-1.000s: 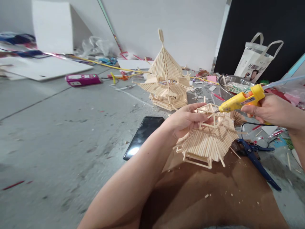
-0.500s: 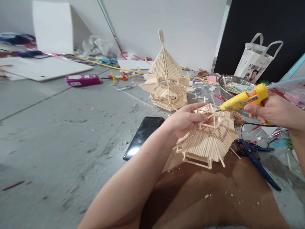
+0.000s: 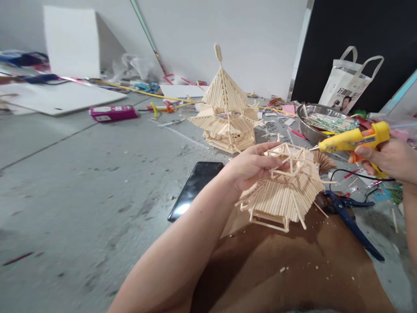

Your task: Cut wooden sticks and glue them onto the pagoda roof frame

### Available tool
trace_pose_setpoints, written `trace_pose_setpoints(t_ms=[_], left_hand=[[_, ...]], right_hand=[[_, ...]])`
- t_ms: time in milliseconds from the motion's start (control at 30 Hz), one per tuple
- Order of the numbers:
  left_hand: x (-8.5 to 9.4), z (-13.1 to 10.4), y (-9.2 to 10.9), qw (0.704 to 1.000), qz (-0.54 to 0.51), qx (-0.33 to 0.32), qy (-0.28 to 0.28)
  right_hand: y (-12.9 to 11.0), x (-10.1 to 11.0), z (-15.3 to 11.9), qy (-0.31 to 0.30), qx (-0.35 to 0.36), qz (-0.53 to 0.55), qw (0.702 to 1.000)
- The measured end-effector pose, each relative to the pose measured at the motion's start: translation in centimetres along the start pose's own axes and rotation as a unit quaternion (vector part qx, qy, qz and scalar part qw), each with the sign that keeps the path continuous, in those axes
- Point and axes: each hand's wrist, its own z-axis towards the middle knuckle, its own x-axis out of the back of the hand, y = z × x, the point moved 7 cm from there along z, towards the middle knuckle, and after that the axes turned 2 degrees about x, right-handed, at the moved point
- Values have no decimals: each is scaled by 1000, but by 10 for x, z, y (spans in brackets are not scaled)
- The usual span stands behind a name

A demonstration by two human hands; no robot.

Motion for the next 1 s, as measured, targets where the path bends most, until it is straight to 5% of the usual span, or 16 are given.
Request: trace_pose_setpoints(t_ms=[200,467,667,1000], left_hand=[[3,0,-1,1000,16,3,13],[4,2,0,1000,21,2,8],[5,3,-2,1000,11,2,4],[12,4,-1,998,41,6,47]], right_hand=[[45,0,-11,48,-111,184,975],[151,-25,12,104,-252,297,915],[201,-44,17,72,-311,209,924],[233,-33,17,54,-314,-109,942]])
